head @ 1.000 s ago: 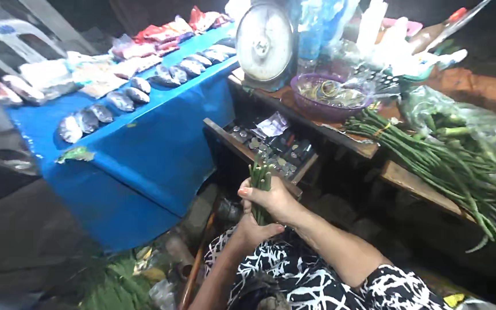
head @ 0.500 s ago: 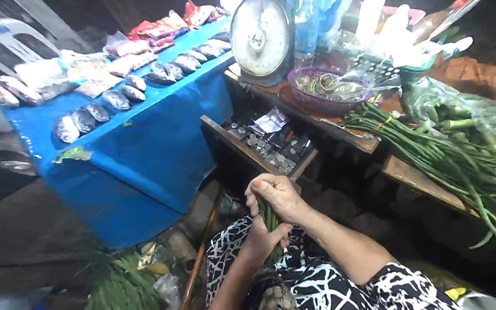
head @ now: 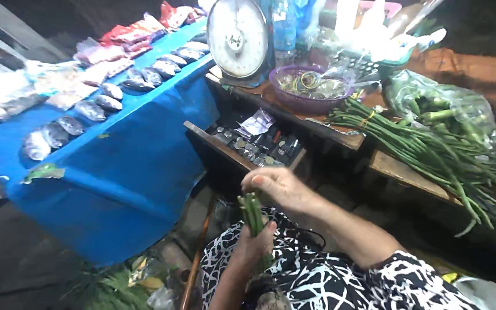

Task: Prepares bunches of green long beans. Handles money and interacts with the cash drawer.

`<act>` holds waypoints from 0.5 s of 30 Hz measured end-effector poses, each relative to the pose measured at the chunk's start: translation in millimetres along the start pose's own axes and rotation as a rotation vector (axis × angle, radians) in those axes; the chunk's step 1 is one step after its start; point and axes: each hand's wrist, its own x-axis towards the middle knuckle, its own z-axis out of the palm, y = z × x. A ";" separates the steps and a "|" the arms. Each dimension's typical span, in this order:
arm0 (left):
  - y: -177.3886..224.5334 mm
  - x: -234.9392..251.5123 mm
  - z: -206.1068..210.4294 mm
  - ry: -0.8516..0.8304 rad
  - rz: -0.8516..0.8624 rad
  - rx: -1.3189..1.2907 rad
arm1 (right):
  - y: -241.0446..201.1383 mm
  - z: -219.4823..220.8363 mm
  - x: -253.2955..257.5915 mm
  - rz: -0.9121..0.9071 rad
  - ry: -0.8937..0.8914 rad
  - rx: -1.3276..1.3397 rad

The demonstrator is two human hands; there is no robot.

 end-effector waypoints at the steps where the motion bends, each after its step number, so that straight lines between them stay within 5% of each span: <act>1: -0.9 -0.6 -6.0 0.002 0.047 -0.042 | -6.8 -14.8 7.3 -0.036 0.062 -0.164; 5: 1.1 1.3 -24.9 0.006 0.251 -0.091 | -8.9 -103.2 64.1 -0.178 0.346 -0.868; 7: 6.0 2.7 -27.6 0.036 0.287 -0.113 | -5.9 -150.1 93.1 -0.050 0.426 -1.119; 11: 3.6 7.2 -28.9 0.057 0.290 -0.155 | 5.8 -202.6 121.2 0.340 0.347 -1.236; 15: 0.4 9.2 -24.8 0.071 0.244 -0.120 | 0.4 -199.3 129.5 0.509 0.294 -1.216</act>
